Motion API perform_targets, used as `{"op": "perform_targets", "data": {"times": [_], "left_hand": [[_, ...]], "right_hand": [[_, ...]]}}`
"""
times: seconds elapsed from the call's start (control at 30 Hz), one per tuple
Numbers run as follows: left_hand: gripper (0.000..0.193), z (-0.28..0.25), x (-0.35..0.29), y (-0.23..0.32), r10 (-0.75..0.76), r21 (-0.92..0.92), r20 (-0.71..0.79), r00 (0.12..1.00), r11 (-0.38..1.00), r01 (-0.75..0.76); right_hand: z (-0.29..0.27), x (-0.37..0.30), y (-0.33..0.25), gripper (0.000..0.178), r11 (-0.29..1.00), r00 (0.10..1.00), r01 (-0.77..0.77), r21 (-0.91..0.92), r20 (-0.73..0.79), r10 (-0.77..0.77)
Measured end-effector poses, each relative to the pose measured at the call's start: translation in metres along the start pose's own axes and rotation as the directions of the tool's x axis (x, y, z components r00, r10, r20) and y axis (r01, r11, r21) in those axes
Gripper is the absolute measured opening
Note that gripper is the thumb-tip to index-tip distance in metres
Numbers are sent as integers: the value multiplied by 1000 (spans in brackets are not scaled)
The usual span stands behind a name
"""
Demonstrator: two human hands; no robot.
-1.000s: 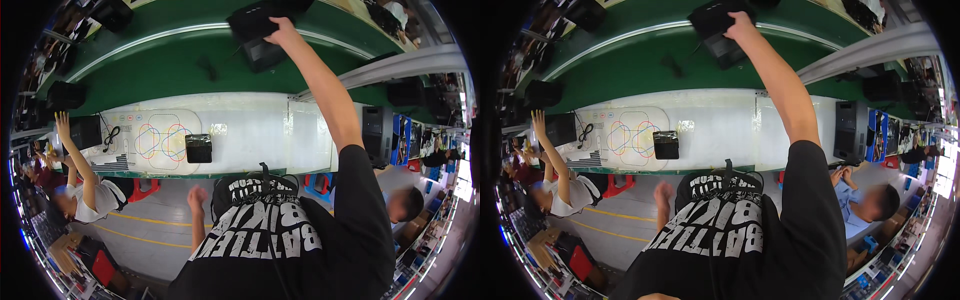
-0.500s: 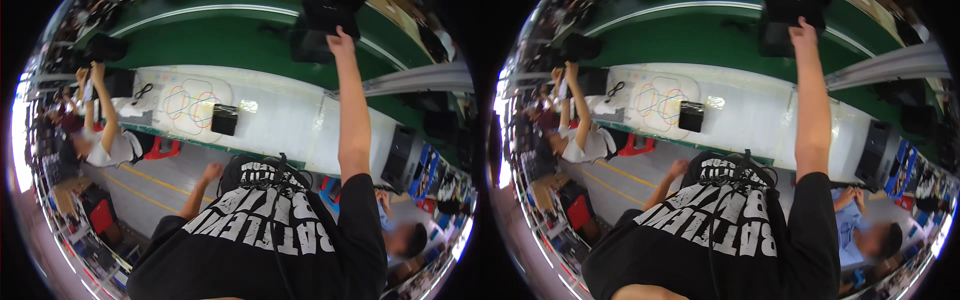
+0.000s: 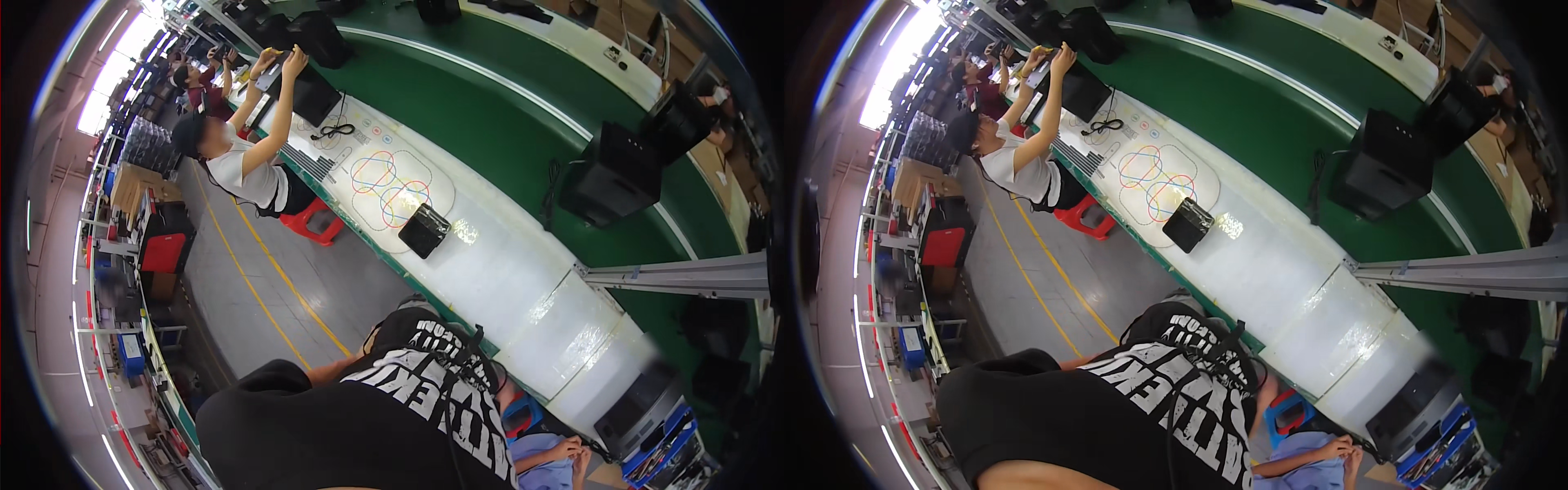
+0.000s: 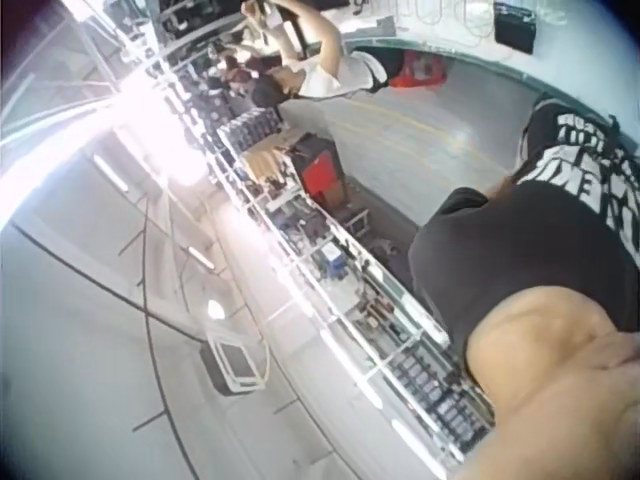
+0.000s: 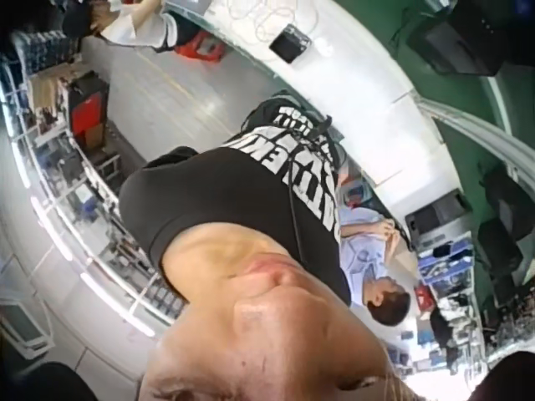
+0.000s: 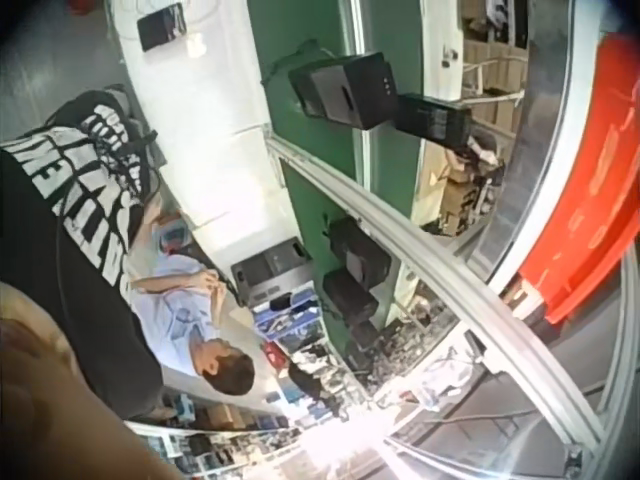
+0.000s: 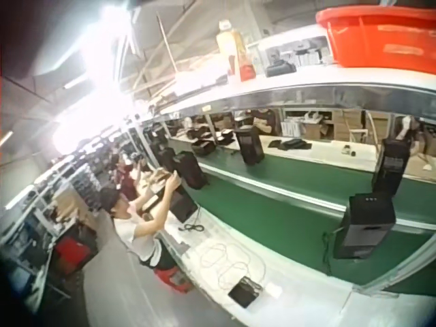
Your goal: Assembling electronic power units on a production line by inspecting units and attaching small rubber gaskets to the wires.
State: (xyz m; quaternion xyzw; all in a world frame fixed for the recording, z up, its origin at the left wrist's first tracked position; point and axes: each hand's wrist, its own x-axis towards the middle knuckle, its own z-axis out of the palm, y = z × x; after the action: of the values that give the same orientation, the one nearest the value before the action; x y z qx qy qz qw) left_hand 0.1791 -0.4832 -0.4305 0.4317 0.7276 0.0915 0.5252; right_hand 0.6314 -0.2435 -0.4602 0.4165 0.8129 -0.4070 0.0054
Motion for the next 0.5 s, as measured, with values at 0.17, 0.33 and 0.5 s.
{"op": "perform_targets", "data": {"times": [0.17, 0.33, 0.5], "left_hand": [[38, 14, -127, -110, -118, -121, -71, 990, 987, 109], [36, 46, -87, -121, -270, -317, -184, 945, 926, 203], [34, 79, -97, -122, -434, -484, -187, 882, 822, 302]], "right_hand": [[-5, -8, 49, 21, 1000, 999, -1, 1, -49, 1], [-46, 30, 46, 20, 996, 995, 80, -34, -62, -82], [-60, 40, 46, 19, 996, 994, 87, -37, -60, -89]]}}
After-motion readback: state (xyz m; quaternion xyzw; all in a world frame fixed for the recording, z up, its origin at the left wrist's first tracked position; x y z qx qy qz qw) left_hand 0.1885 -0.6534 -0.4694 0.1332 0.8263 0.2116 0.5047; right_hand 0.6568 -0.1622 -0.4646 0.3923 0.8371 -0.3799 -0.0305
